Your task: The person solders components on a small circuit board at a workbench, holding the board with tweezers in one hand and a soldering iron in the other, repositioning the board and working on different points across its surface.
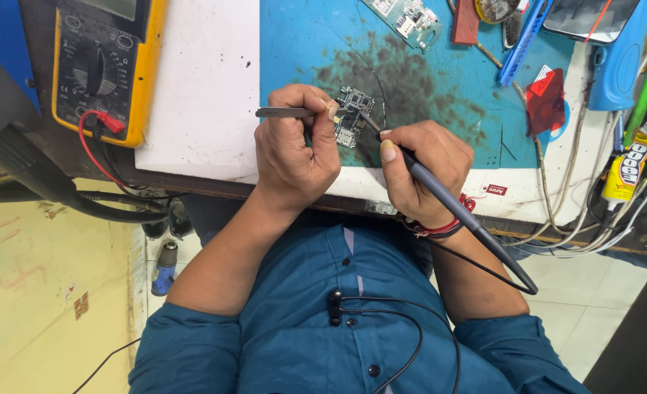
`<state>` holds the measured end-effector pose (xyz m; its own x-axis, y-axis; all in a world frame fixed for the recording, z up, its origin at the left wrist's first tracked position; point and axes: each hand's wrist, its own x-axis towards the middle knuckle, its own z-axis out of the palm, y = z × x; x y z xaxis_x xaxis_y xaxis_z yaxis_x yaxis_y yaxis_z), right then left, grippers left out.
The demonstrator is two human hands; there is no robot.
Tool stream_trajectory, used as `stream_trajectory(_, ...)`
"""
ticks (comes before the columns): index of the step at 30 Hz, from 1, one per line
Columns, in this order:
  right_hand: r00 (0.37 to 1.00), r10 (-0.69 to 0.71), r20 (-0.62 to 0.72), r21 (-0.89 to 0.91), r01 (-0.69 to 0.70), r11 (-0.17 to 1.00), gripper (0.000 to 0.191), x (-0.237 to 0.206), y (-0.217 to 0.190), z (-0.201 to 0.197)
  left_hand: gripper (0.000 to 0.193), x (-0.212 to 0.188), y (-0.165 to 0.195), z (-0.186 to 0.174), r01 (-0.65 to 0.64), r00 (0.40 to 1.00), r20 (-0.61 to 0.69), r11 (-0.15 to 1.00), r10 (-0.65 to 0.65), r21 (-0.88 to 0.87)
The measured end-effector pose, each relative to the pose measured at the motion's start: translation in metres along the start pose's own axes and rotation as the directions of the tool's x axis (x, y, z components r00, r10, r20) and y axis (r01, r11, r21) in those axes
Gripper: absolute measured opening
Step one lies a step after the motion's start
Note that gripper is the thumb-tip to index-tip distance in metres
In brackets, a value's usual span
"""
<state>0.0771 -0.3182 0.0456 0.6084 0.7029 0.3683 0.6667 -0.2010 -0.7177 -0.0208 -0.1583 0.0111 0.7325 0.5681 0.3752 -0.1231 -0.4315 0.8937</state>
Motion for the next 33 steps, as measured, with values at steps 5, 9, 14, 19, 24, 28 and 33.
stream_trajectory(5,1.000,-0.001,-0.004,0.005,0.001,1.000,0.005,-0.0006,0.0006,0.0000,0.018,0.0005,0.0010,0.0005,0.001,1.000,-0.005,1.000,-0.001,0.003)
stream_trajectory(9,1.000,-0.003,-0.004,0.001,0.003,1.000,0.005,-0.0003,0.0003,0.0006,0.018,0.0018,0.0023,-0.0001,0.011,1.000,-0.008,1.000,-0.011,-0.001)
stream_trajectory(14,1.000,0.002,-0.007,-0.001,-0.002,1.000,0.004,-0.0002,0.0003,0.0010,0.018,0.0010,0.0016,-0.0002,0.007,1.000,-0.005,1.000,-0.007,0.002)
stream_trajectory(19,1.000,-0.004,-0.009,0.007,0.004,1.000,0.005,-0.0005,0.0012,0.0010,0.017,0.0005,0.0013,-0.0001,0.013,1.000,0.000,1.000,-0.013,0.004)
stream_trajectory(24,1.000,-0.003,-0.007,0.005,0.003,1.000,0.005,-0.0006,0.0008,0.0009,0.017,0.0009,0.0019,-0.0007,0.011,1.000,0.000,1.000,-0.011,0.004)
stream_trajectory(28,1.000,0.000,-0.008,0.004,0.000,1.000,0.004,-0.0006,0.0003,0.0011,0.018,-0.0003,0.0013,-0.0005,0.031,1.000,0.005,0.999,-0.031,0.009)
stream_trajectory(33,1.000,0.003,-0.007,0.005,-0.002,1.000,0.004,0.0004,0.0007,0.0009,0.018,-0.0004,-0.0005,-0.0002,0.019,1.000,0.005,1.000,-0.019,0.002)
